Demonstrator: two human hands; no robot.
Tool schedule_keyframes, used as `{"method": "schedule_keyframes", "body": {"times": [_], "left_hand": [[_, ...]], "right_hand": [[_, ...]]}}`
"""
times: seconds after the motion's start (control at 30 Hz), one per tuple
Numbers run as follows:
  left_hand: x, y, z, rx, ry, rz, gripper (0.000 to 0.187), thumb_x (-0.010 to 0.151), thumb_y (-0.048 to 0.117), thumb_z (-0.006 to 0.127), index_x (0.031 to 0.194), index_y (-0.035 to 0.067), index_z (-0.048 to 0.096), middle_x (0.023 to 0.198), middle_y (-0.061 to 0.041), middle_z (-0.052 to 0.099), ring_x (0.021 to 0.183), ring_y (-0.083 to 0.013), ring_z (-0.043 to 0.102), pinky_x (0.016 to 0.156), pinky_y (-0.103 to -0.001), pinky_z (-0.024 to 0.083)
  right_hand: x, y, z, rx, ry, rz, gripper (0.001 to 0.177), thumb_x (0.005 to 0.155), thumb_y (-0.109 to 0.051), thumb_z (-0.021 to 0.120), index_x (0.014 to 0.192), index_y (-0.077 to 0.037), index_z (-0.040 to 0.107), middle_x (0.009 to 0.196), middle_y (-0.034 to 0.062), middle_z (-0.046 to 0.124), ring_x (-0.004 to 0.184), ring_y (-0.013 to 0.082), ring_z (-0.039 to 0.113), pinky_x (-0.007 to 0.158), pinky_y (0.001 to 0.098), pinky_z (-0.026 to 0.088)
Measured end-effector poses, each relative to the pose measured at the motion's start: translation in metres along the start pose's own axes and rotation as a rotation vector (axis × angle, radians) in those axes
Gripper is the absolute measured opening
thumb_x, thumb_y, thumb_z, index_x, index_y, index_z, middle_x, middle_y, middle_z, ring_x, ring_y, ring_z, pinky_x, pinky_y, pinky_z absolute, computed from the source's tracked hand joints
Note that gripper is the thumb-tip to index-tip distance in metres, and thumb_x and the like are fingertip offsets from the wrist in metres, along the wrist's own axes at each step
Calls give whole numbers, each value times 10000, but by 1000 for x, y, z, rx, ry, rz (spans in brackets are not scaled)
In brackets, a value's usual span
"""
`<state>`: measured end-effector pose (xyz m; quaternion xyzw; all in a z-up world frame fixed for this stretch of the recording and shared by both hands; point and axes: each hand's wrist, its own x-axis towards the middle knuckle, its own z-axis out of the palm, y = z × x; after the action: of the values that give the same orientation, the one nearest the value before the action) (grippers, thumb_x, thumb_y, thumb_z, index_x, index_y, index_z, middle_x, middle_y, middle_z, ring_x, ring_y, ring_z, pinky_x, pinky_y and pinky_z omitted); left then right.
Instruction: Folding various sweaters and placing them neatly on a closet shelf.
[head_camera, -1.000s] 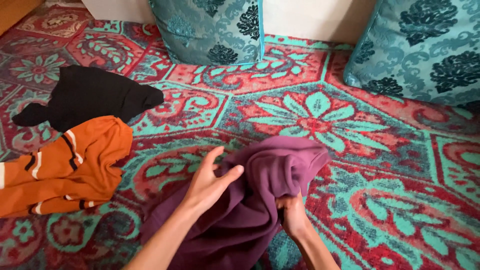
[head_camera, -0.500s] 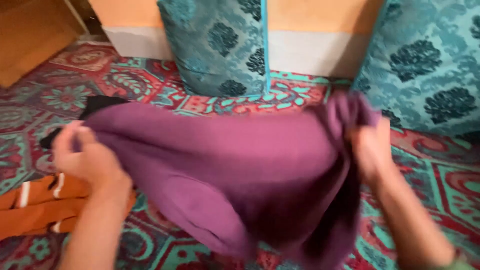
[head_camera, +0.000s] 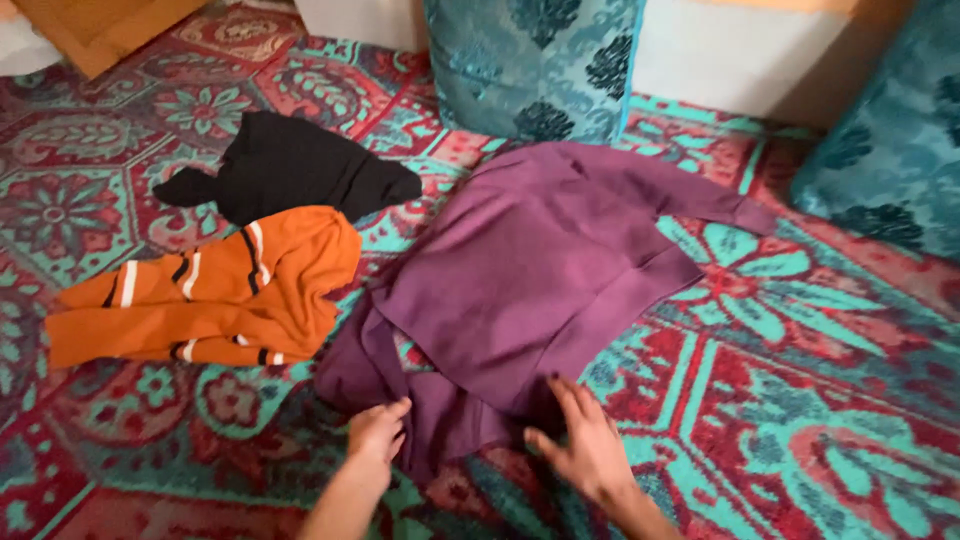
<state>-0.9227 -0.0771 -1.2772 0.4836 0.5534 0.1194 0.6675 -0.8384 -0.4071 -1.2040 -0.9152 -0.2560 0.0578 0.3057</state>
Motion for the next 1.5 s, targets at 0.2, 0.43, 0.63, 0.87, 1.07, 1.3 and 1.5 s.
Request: {"method": "schedule_keyframes", "body": {"times": [0.2, 0.43, 0.63, 0.87, 1.07, 1.3, 1.5], "left_hand": [[-84, 39, 11, 832, 454, 3, 1125, 578, 527, 986, 1400, 89, 354, 1460, -206, 387, 1396, -410, 383, 1069, -619, 390], [-49, 3, -20, 946, 386, 133, 442, 826, 334, 674, 1243, 192, 645, 1368, -153, 558, 1309, -399, 482, 1003, -560, 514], [-96, 146, -110, 976, 595, 1177, 399, 755, 32, 566, 1132, 88, 685, 986, -168, 727, 833, -388, 686, 683, -539, 552], [-21, 84, -153, 2457, -255, 181, 253, 935, 368, 562, 1142, 380, 707, 1146, 100, 724, 1054, -199, 712, 871, -394, 572], [-94, 96, -30, 1494, -563, 386, 162, 913, 325, 590, 901, 285, 746, 868, 6, 691, 828, -209, 587, 668, -337, 420], [14, 74, 47, 762, 128, 717, 411, 871, 101, 464, 1047, 203, 820, 1107, -84, 790, 1132, -381, 684, 1034, -422, 496], [54, 113, 117, 213, -301, 3, 147, 1031, 193, 638, 952, 69, 622, 844, -128, 672, 668, -257, 601, 599, -358, 510]], "right_hand": [[8, -45, 16, -238, 68, 162, 1009, 816, -781, 593, 1615, -281, 233, 1662, 44, 273, 1424, 316, 423, 1048, 571, 428], [65, -39, 29, -523, 59, -116, 628, 786, -288, 663, 1400, -221, 552, 1165, 13, 617, 1093, 276, 615, 831, 538, 546], [69, -21, -77, -387, -92, 119, 456, 890, 6, 553, 1291, -197, 630, 1172, 85, 648, 917, 317, 719, 800, 496, 635], [-37, 154, -176, -897, 4, -185, 479, 774, -195, 593, 1224, -355, 634, 1146, -70, 641, 1104, 191, 621, 932, 398, 492], [-65, 113, -190, -1116, -776, 354, 415, 996, -316, 436, 1344, -532, 500, 1400, -206, 532, 1366, 97, 495, 1247, 535, 255], [-30, 107, -22, -280, 38, -89, 697, 935, -602, 571, 1555, -320, 421, 1600, -9, 413, 1504, 224, 344, 1136, 480, 322], [12, 83, -28, -385, 283, 102, 322, 915, -467, 598, 1106, -232, 708, 1000, 9, 700, 902, 291, 665, 780, 489, 523]]}}
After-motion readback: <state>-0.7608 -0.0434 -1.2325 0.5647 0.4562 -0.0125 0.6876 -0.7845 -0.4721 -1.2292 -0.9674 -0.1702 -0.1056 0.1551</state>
